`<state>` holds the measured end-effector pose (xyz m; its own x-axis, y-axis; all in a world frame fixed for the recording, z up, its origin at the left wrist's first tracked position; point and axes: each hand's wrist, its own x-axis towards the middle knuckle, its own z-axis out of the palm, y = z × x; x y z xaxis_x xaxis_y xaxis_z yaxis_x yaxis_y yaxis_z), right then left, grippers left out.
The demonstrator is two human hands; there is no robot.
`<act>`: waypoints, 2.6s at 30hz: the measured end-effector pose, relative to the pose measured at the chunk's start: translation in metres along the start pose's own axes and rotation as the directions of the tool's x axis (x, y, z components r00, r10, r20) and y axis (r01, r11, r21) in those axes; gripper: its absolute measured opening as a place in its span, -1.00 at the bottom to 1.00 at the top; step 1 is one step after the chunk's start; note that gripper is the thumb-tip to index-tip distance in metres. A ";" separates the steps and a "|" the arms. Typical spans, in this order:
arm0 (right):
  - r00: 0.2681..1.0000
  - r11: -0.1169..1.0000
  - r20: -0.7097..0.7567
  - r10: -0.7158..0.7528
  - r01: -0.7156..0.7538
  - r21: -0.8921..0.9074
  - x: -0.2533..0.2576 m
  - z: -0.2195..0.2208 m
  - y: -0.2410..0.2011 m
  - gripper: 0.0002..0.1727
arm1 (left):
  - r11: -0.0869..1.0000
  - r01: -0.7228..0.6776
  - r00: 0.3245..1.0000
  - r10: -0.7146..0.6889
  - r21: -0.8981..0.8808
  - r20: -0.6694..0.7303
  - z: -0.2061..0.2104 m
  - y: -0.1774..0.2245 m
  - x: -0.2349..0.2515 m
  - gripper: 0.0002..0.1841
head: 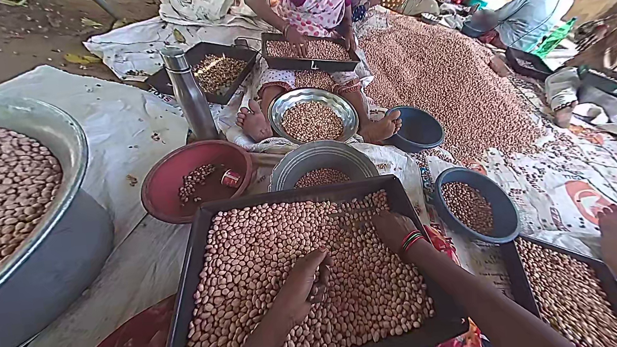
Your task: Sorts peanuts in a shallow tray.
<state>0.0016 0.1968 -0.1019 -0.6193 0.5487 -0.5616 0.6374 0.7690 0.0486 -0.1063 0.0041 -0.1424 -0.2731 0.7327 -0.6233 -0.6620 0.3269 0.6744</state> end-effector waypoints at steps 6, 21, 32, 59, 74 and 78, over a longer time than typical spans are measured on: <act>1.000 1.000 0.003 0.028 -0.028 0.010 0.003 -0.001 0.002 -0.54 | 1.000 -0.003 1.000 0.003 0.001 -0.011 -0.002 0.000 -0.001 -0.62; 0.935 0.903 -0.101 -0.340 0.354 0.242 -0.041 -0.043 -0.013 -0.61 | 0.982 0.188 0.973 -0.189 0.020 0.135 0.000 -0.009 0.005 -0.47; 0.975 0.999 0.223 0.006 -0.015 0.041 -0.035 0.005 0.001 -0.60 | 0.993 0.112 0.991 -0.114 0.029 0.064 0.003 -0.008 0.006 -0.63; 0.976 0.947 -0.124 -0.178 0.204 0.247 0.041 -0.036 -0.062 -0.51 | 0.898 -0.208 0.969 0.135 -0.387 -0.209 -0.007 0.004 -0.001 -0.61; 0.801 0.808 0.110 -0.588 0.587 0.043 -0.044 0.025 -0.053 -0.58 | 0.839 -0.457 0.869 0.348 -0.297 -0.352 -0.014 0.013 0.005 -0.68; 0.509 0.528 0.182 -0.841 0.845 0.081 -0.062 0.053 -0.106 -0.65 | 0.862 -0.466 0.856 0.382 -0.200 -0.349 -0.012 0.013 0.001 -0.76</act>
<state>-0.0030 0.0640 -0.1154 -0.7679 -0.4276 -0.4769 -0.1496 0.8437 -0.5155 -0.1234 0.0023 -0.1387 -0.7303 0.5436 -0.4137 -0.5826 -0.1794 0.7927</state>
